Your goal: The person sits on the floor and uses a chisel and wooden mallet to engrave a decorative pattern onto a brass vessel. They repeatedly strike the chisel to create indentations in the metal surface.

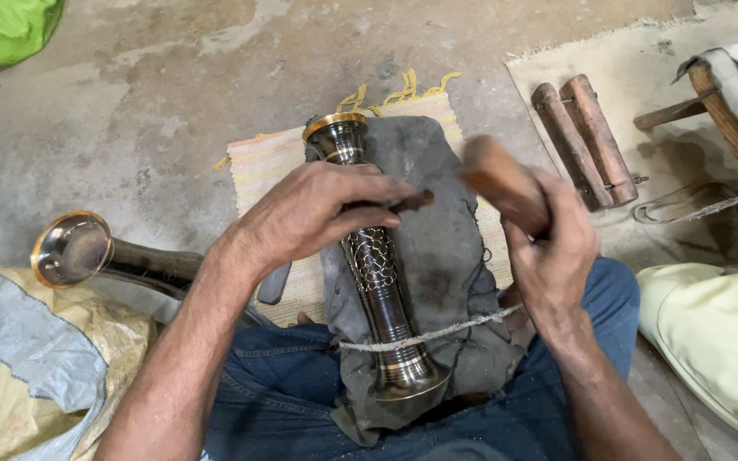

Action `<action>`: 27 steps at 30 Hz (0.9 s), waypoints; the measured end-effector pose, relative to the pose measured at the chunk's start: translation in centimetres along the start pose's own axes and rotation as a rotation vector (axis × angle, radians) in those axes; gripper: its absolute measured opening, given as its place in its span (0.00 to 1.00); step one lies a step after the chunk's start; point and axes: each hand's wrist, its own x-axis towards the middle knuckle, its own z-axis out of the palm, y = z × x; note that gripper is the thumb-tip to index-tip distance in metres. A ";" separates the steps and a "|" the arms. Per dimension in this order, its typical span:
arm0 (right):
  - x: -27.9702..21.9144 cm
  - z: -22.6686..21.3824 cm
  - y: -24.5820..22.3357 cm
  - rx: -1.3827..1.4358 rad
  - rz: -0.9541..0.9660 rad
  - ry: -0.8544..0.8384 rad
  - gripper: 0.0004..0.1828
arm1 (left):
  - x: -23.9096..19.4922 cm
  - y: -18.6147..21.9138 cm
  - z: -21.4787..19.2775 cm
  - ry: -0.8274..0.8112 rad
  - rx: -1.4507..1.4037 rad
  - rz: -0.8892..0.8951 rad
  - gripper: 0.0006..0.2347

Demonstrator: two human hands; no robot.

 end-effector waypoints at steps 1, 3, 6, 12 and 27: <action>-0.6 0.7 0.2 0.206 0.109 0.055 0.27 | 0.0 0.2 0.0 0.017 0.032 0.033 0.15; -1.7 1.6 0.8 0.344 0.216 0.088 0.21 | 0.0 0.4 -0.3 0.045 0.100 0.103 0.16; -3.0 2.2 1.8 0.230 0.205 0.038 0.16 | 0.0 0.6 -0.3 0.081 -0.009 0.083 0.14; -2.3 2.1 2.8 0.032 -0.140 0.052 0.14 | -0.1 1.2 0.0 -0.034 0.149 0.000 0.12; 2.1 -0.2 0.2 0.195 0.027 -0.116 0.15 | -2.0 -1.3 2.0 0.426 -0.379 -0.176 0.17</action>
